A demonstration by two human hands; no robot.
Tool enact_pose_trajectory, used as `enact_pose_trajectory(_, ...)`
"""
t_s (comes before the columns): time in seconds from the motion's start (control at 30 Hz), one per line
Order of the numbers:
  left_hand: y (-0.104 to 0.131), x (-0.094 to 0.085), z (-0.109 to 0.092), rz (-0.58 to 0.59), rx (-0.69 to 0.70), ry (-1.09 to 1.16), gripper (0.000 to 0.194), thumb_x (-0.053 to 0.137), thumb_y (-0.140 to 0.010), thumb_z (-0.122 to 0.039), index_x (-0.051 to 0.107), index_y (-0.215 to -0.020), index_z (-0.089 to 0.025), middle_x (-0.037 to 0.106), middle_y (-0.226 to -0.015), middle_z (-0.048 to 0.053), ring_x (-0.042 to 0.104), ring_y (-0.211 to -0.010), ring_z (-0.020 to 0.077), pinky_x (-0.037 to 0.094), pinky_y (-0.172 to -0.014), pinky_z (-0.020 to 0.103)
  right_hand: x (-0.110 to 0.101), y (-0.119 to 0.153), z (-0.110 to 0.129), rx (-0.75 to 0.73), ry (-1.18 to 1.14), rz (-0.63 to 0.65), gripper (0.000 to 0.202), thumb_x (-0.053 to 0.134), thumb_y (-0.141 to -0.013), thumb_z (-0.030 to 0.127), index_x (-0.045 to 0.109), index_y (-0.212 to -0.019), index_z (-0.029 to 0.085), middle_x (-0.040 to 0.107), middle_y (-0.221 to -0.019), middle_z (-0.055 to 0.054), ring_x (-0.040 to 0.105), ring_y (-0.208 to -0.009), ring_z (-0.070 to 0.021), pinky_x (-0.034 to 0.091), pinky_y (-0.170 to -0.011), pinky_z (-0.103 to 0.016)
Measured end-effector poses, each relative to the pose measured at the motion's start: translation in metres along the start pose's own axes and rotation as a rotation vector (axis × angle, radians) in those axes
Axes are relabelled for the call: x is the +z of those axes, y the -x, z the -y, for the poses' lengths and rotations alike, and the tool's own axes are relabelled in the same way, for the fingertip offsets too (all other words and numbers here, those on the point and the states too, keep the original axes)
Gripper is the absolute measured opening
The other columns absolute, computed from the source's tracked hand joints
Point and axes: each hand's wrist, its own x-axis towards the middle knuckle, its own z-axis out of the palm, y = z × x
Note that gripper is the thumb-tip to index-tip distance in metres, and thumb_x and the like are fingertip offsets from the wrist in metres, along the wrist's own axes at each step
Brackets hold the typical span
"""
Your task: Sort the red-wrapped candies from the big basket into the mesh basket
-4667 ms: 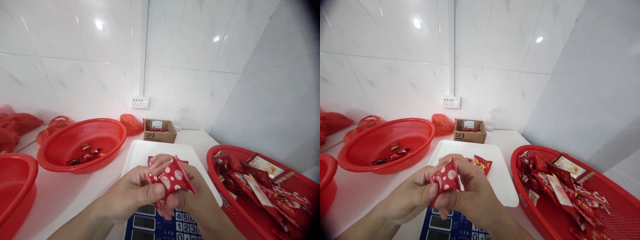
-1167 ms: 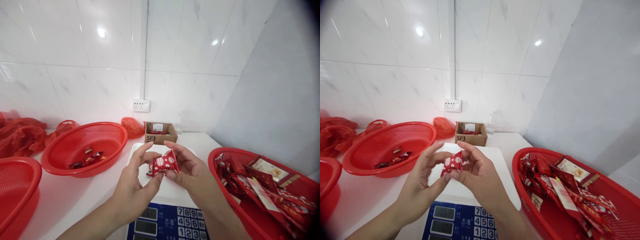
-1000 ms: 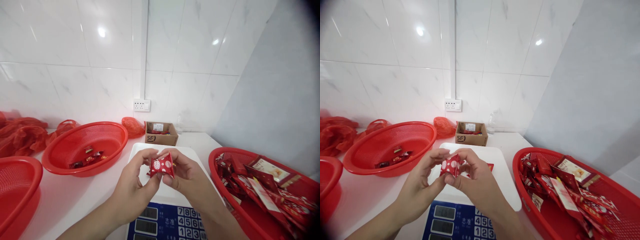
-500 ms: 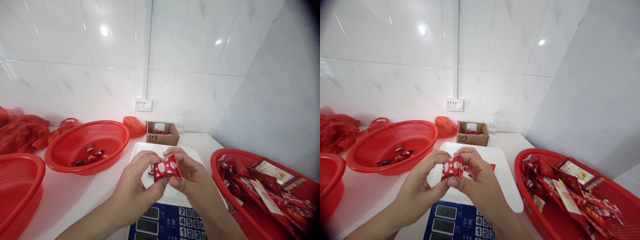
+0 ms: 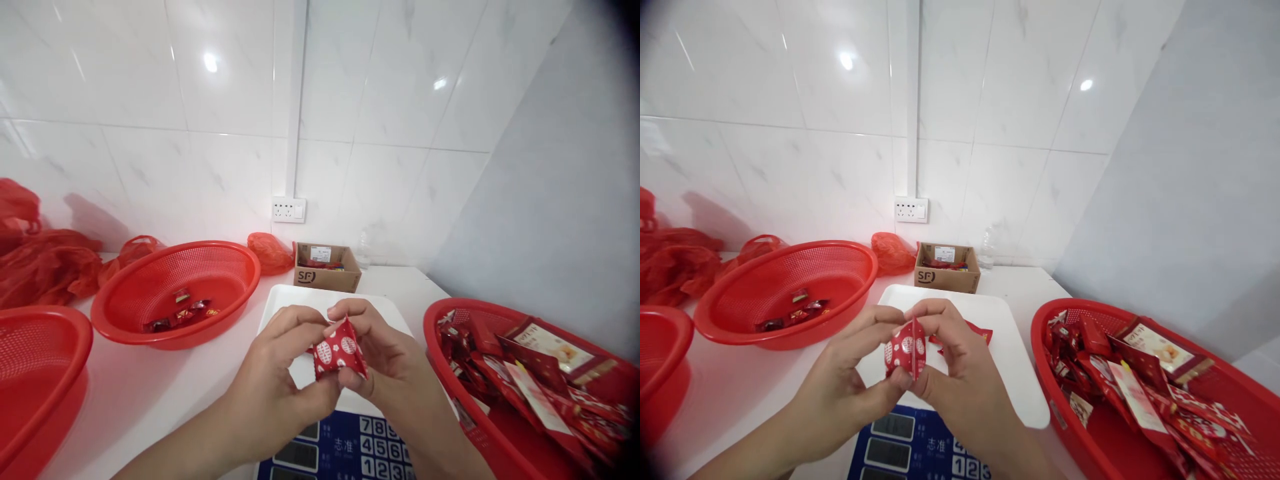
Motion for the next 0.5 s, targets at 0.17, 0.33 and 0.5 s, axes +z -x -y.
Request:
enact_pose_trajectory(0.17,0.0006,0.0006,-0.0023,0.011,-0.039,0.033,0.009,0.067,-0.081,-0.012,0.072,-0.081,-0.020,0.068,-0.093,0.006,0.067,-0.088,0.0198,0.056,-0.076,0.028,-0.0016,-0.0015,0.0011,0.014,-0.021,-0.022,0.028,0.084,-0.074,0.054,0.078,-0.088,0.031,0.059,-0.107,-0.002,0.062,-0.094,-0.0196,0.058,-0.079,-0.030)
enact_pose_trajectory(0.33,0.0003,0.0011,0.0006,0.031,-0.084,0.100,0.012,0.062,-0.086,-0.014,0.072,-0.087,-0.023,0.072,-0.089,0.003,0.067,-0.084,0.0193,0.056,-0.076,0.028,0.0012,-0.0041,0.0055,0.034,-0.023,0.061,0.040,0.084,-0.075,0.053,0.076,-0.112,0.040,0.062,-0.115,-0.001,0.065,-0.103,-0.0209,0.056,-0.092,-0.034)
enact_pose_trajectory(0.5,0.0004,0.0009,-0.0007,0.106,-0.170,0.085,0.011,0.063,-0.087,-0.018,0.069,-0.094,-0.023,0.069,-0.088,0.003,0.064,-0.080,0.0199,0.051,-0.060,0.025,0.0013,-0.0064,0.0057,0.065,-0.094,0.016,0.023,0.084,-0.079,0.045,0.081,-0.101,0.039,0.065,-0.111,0.000,0.066,-0.097,-0.0180,0.057,-0.088,-0.032)
